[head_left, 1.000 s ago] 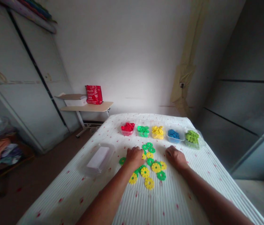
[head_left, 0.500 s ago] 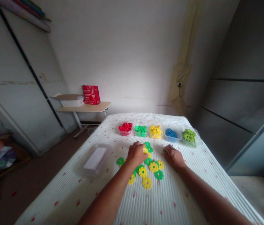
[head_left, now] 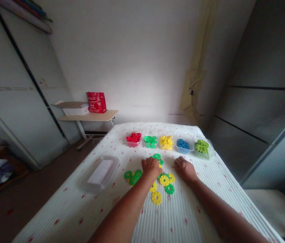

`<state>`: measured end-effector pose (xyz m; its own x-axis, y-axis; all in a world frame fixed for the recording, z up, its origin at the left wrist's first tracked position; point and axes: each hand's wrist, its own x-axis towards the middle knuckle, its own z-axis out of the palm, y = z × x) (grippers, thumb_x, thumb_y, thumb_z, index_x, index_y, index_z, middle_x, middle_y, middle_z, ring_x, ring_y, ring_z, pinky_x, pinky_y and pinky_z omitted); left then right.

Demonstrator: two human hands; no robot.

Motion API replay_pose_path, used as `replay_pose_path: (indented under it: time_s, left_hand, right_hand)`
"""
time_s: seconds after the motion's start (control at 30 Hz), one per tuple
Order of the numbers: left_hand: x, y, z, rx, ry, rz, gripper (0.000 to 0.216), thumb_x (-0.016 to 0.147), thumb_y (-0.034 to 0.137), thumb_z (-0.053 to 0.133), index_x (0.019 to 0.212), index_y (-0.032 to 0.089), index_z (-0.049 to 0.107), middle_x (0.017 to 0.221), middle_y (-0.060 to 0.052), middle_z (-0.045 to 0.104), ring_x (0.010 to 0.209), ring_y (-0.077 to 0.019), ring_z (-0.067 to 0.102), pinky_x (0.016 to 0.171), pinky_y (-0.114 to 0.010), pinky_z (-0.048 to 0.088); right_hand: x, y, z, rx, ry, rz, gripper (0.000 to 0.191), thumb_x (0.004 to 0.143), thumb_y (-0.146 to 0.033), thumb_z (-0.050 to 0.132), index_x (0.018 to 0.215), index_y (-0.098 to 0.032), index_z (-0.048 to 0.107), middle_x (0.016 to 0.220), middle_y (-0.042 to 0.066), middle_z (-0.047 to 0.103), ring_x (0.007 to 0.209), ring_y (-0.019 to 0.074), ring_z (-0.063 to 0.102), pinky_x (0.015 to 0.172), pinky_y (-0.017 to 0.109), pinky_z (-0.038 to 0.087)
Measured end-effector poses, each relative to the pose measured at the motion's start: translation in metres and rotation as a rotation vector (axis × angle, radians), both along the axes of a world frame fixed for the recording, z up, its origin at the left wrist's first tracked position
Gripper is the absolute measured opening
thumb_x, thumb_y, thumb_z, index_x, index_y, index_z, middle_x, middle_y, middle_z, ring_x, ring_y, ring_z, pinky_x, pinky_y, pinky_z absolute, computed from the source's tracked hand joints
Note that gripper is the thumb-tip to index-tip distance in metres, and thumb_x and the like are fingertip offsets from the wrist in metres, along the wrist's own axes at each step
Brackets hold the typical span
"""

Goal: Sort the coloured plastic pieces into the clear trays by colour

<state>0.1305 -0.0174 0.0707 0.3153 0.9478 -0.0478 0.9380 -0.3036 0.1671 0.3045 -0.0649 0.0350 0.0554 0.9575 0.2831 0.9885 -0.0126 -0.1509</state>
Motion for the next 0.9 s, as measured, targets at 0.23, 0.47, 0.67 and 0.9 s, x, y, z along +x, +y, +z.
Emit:
replay_pose_path:
  time_s: [0.23,0.47,0.67,0.9]
  left_hand:
    - [0.000,0.000,0.000,0.004,-0.019,-0.028,0.034,0.065,0.041,0.068,0.092,0.021,0.065,0.104,-0.011,0.065,0.104,-0.0272,0.057,0.089,-0.039,0.039]
    - [-0.002,-0.008,0.004,0.082,-0.047,-0.097,0.022,0.068,0.032,0.065,0.086,0.020,0.068,0.098,-0.012,0.067,0.102,-0.0277,0.058,0.091,-0.041,0.039]
    - [-0.013,-0.005,0.016,0.061,-0.043,-0.135,0.022,0.067,0.028,0.061,0.084,0.018,0.069,0.094,-0.012,0.068,0.091,-0.0261,0.063,0.077,-0.033,0.047]
    - [-0.019,0.021,0.039,-0.011,-0.132,-0.197,0.017,0.065,0.030,0.058,0.072,0.018,0.067,0.068,-0.002,0.066,0.068,-0.0165,0.062,0.054,-0.021,0.038]
  right_hand:
    - [-0.002,0.000,0.005,-0.030,-0.004,-0.012,0.023,0.088,-0.018,0.039,0.078,-0.018,0.060,0.086,0.003,0.060,0.074,0.0110,0.057,0.061,0.021,0.034]
    - [0.000,0.001,0.002,-0.030,-0.021,-0.013,0.021,0.089,-0.019,0.040,0.078,-0.018,0.059,0.086,0.003,0.060,0.075,0.0113,0.058,0.060,0.021,0.033]
    - [0.000,0.000,0.003,-0.043,-0.016,-0.008,0.021,0.089,-0.018,0.041,0.079,-0.018,0.059,0.088,0.004,0.060,0.076,0.0115,0.058,0.062,0.021,0.033]
    - [0.000,0.001,0.001,-0.040,0.006,-0.029,0.023,0.089,-0.020,0.039,0.079,-0.018,0.060,0.087,0.003,0.060,0.074,0.0109,0.057,0.059,0.021,0.032]
